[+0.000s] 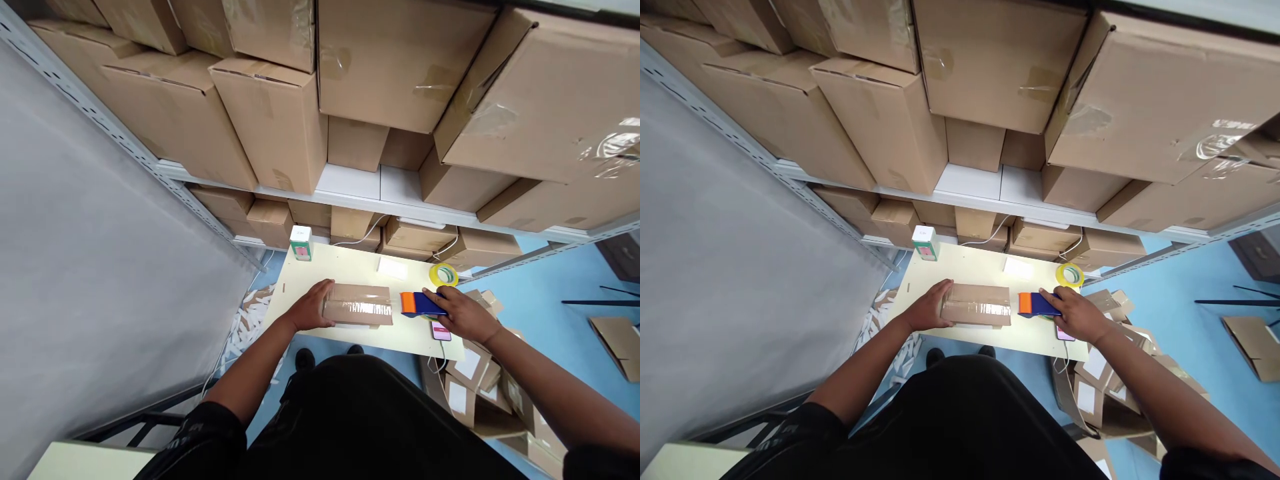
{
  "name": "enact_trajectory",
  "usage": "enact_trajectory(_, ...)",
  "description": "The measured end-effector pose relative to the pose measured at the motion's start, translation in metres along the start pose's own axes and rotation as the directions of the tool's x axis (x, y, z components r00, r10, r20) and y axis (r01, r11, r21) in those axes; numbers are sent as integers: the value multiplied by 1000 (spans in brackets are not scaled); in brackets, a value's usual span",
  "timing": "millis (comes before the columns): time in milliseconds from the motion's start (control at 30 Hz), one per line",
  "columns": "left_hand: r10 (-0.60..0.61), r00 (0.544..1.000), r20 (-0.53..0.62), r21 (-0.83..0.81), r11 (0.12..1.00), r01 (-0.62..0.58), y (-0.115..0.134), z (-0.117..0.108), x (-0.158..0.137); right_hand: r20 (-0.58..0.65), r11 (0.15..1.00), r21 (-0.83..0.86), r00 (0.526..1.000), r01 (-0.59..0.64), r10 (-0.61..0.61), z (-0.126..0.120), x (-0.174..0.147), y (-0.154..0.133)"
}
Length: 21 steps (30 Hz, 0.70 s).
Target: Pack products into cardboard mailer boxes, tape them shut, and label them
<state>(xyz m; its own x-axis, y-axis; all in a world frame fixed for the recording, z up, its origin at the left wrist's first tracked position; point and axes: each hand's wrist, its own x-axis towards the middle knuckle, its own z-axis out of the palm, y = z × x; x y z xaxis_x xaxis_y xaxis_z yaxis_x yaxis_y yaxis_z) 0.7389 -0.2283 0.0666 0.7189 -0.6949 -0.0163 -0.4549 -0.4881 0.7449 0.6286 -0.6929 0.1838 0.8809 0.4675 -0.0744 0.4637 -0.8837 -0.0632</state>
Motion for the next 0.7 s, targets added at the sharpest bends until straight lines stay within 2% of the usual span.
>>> enact_trajectory(200, 58, 997, 45, 38, 998, -59, 10, 1, 13, 43, 999, -36, 999, 8, -6, 5, -14, 18)
enact_trajectory(367, 51, 998, 43, 63, 997, -54, 9, -1, 14, 60, 999, -40, 998, -12, 14, 33, -17, 29)
enact_trajectory(600, 13, 999, 41, 81, 997, -16, 5, 2, 12, 80, 998, 26, 996, -50, 47, 78, -4, 15)
enact_trajectory(700, -6, 999, 35, 59, 998, 4, 7, 2, 11, 145, 982, 148, 985, -119, 98, 86, 15, 8)
